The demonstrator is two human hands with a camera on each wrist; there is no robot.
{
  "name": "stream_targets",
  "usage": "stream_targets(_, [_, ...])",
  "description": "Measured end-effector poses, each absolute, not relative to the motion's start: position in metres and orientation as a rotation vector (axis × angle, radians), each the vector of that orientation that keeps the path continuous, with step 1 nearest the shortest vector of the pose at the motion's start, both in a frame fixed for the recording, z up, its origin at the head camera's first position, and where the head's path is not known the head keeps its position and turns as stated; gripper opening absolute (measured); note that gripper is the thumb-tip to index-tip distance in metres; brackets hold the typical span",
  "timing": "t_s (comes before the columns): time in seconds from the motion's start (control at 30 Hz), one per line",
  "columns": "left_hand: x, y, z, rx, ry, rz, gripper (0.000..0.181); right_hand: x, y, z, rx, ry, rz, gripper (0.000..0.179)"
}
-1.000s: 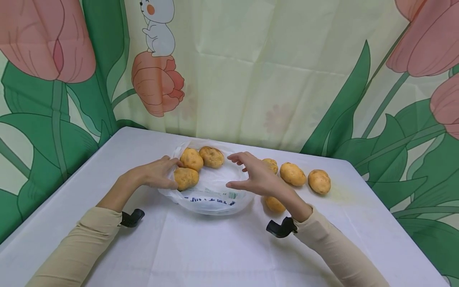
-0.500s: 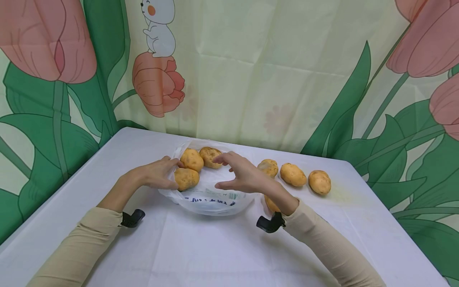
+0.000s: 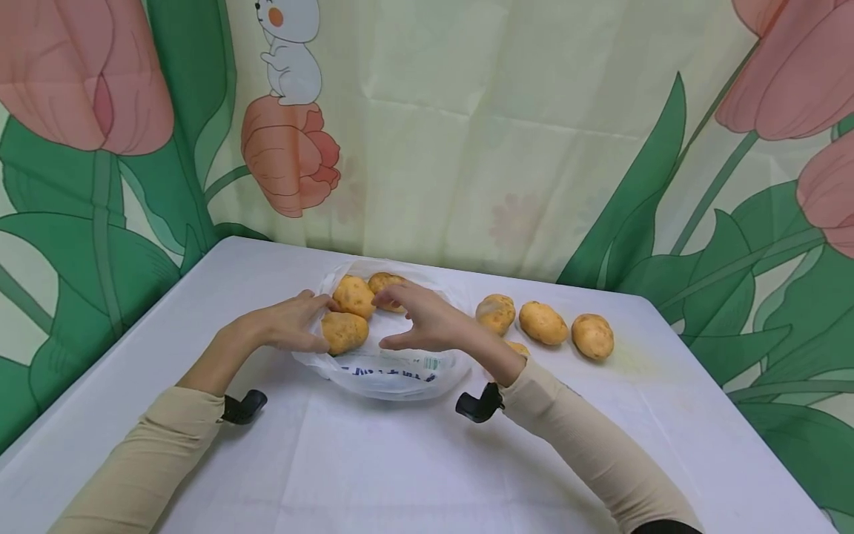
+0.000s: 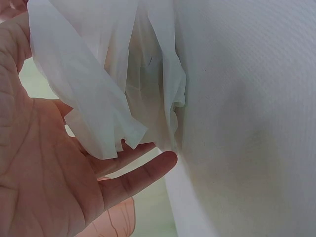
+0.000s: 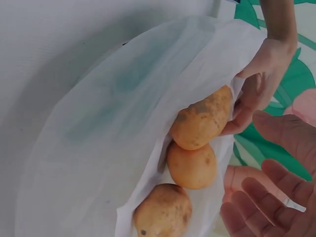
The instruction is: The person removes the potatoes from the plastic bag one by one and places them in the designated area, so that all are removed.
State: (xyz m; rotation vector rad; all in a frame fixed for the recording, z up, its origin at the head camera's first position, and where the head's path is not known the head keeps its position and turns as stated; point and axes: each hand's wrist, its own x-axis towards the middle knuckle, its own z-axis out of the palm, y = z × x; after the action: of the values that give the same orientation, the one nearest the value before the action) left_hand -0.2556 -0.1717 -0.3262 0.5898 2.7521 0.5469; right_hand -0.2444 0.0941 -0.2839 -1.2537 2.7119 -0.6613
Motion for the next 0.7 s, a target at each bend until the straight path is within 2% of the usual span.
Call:
stream_targets(0.43, [-0.254,-0.171,-0.325,0.595,2.753,0.546,0.069,-0.26,0.081,-0.292,-1.15,2.699,-0.675,0.057])
stream_targets(0.7, [-0.255,-0.17,-0.325,0.593,2.749,0.545,0.07,-0.266,0.074,-0.295,-1.192,2.638,-0.734,0.055])
